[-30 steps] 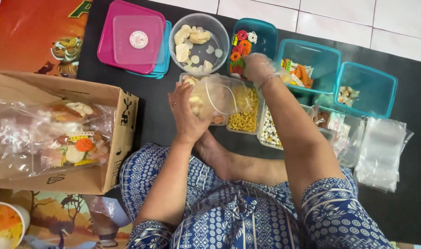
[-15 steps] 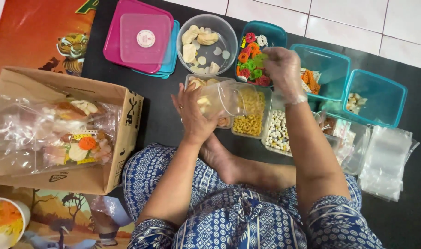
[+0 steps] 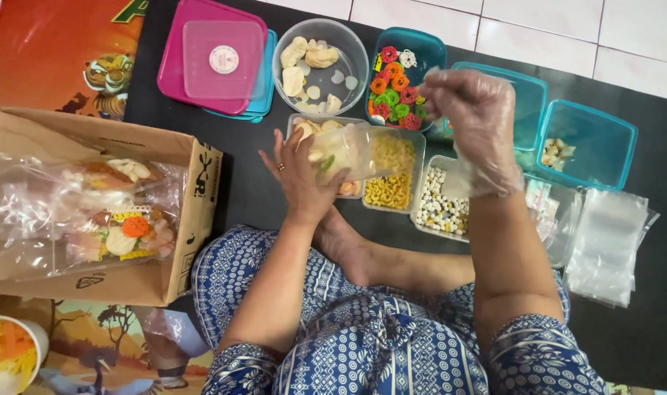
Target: Manually packaging a variety of small snacks from multiple containers into individual plastic bags.
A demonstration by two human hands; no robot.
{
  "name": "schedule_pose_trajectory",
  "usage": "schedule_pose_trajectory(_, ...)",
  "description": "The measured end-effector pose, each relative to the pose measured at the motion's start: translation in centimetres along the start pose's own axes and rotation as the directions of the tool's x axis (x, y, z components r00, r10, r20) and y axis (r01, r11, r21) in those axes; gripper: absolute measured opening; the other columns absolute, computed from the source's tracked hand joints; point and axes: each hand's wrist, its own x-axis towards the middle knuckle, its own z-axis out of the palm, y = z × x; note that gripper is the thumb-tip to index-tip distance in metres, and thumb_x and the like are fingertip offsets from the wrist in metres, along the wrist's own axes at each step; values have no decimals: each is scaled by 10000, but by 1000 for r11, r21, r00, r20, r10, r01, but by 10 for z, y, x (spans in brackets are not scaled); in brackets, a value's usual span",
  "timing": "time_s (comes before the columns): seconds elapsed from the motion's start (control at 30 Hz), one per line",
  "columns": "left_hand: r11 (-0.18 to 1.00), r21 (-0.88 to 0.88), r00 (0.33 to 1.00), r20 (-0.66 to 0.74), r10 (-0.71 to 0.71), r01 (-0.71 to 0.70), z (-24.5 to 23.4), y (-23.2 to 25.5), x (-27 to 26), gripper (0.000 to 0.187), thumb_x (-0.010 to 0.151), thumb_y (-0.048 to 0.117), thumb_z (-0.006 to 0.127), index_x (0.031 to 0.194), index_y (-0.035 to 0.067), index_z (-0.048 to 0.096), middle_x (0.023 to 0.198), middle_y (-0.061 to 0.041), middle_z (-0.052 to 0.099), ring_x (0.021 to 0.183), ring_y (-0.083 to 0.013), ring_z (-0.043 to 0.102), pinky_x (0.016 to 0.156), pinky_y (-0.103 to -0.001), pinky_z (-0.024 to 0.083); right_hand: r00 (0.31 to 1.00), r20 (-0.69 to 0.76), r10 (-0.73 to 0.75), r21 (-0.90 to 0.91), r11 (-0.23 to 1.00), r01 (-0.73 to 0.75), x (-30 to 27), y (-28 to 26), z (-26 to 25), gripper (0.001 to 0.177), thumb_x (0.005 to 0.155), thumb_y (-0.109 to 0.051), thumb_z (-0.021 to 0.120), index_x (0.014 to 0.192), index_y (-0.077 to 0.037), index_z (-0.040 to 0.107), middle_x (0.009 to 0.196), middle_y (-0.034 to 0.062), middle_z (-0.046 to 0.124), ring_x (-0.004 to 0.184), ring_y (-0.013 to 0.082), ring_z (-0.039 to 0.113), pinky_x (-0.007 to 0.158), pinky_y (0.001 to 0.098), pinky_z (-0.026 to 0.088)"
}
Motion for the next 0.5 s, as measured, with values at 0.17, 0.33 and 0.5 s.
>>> schedule_pose_trajectory(0.17,986,150,989,118,-91,73,-15,19,10,766,730,401,917,1332,122,533,1494,-106,499,1529,-432,236,1197,-761,41,874,-93,477,-497,738,-456,52,83,12,221,1000,-57,626,1191,-66,737,1222,112,744,1083,216,726,946,325,623)
schedule_pose_trajectory(0.33,979,183,986,119,-116,93,-18,24,15,656,737,397,850,1264,121,575,1460,-116,505,1518,-437,215,1194,-752,30,691,83,718,-996,78,39,101,230,40,410,949,-173,599,1354,-140,659,1261,111,716,1072,336,727,852,429,624)
schedule_pose_trajectory(0.5,982,166,989,101,-110,92,-19,23,14,682,731,367,881,1270,127,539,1480,-120,487,1526,-444,208,1211,-744,29,756,-18,654,-984,123,-130,97,224,51,343,961,-196,652,1280,-75,682,1182,194,695,1052,365,704,856,452,610)
